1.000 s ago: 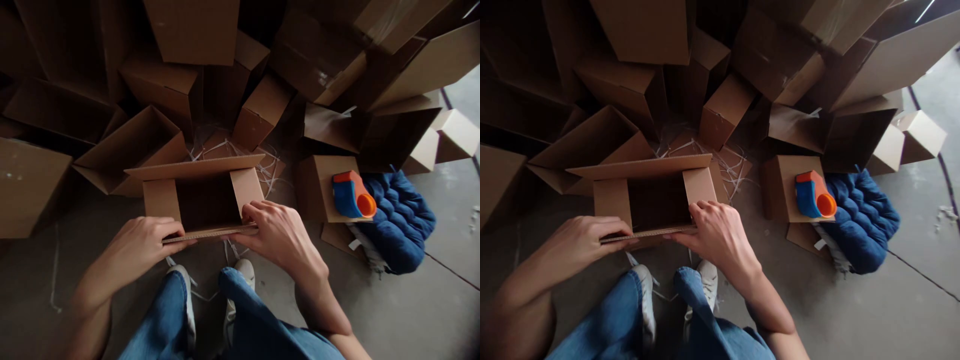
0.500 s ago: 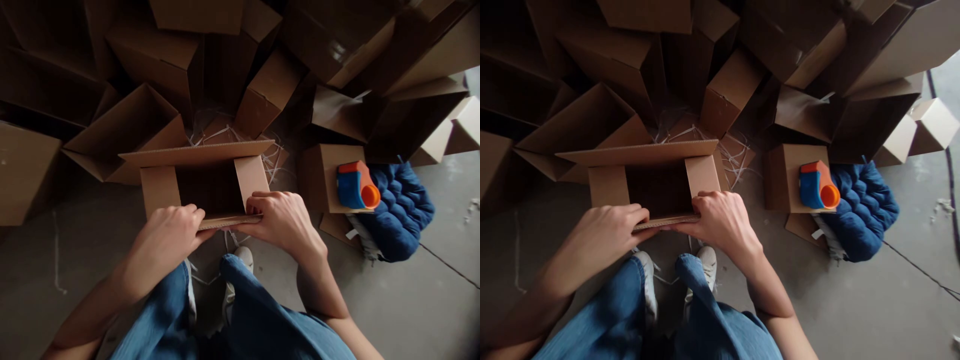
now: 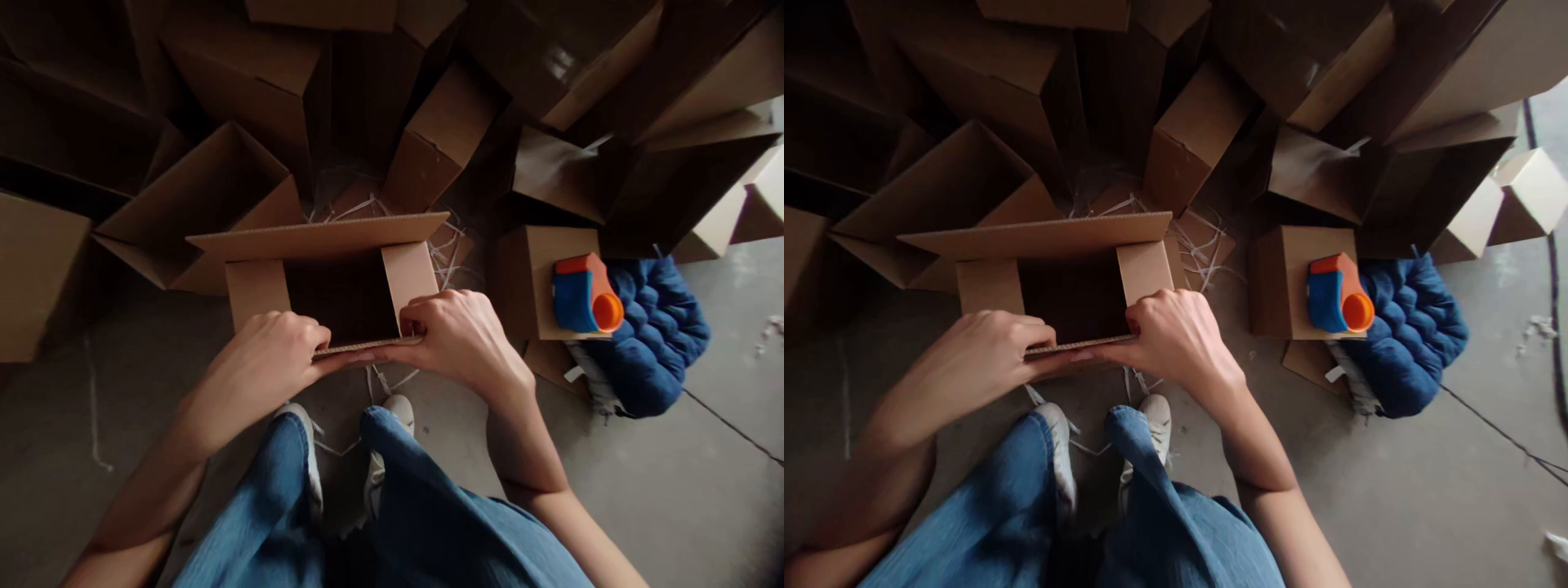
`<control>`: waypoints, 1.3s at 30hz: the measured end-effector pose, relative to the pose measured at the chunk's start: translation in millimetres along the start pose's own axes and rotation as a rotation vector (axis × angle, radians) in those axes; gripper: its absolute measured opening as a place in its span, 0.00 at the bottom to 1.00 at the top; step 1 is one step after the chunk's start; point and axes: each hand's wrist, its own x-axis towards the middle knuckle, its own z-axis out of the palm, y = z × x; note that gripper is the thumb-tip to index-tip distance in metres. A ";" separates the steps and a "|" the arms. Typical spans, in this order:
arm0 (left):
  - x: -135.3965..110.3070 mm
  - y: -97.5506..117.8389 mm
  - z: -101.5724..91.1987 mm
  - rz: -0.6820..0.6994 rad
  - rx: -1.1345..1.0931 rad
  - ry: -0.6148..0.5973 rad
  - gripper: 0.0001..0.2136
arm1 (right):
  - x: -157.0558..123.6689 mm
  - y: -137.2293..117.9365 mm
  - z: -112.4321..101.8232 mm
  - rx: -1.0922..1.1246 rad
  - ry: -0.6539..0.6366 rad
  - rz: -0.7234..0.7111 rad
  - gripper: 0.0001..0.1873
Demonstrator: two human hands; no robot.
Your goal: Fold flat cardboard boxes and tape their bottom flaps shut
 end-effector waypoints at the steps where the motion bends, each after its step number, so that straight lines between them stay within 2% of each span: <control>1: -0.2 -0.3 -0.8 0.009 -0.002 0.004 0.23 | 0.9 -0.2 -1.2 -0.011 -0.013 0.005 0.42; 7: 1.7 -2.9 -4.4 0.003 -0.034 -0.019 0.25 | 6.0 -0.7 -4.9 -0.034 -0.050 0.011 0.43; 11: 14.3 -13.8 -1.8 0.024 -0.131 -0.078 0.24 | 16.7 7.9 1.5 0.020 -0.038 -0.024 0.43; 14: 28.6 -27.4 2.2 0.041 -0.238 -0.127 0.26 | 28.9 17.8 12.2 0.102 0.011 -0.076 0.42; 18: 40.0 -40.1 7.4 0.060 -0.356 -0.113 0.27 | 36.7 23.8 26.8 0.182 0.148 -0.088 0.43; 21: 40.2 -41.5 11.4 0.072 -0.378 -0.042 0.28 | 35.0 23.3 34.1 0.204 0.223 -0.097 0.42; 28: 38.7 -34.7 21.3 0.068 -0.323 0.272 0.27 | 33.2 23.9 41.3 0.194 0.304 -0.109 0.40; 31: 39.0 -33.3 25.7 0.075 -0.267 0.361 0.26 | 33.2 24.7 43.6 0.206 0.341 -0.119 0.38; 34: 41.2 -34.5 28.7 0.095 -0.215 0.400 0.25 | 32.9 26.2 46.8 0.254 0.464 -0.133 0.33; 39: 47.7 -38.0 28.4 0.065 -0.138 0.446 0.25 | 32.9 28.5 52.6 0.230 0.870 -0.083 0.25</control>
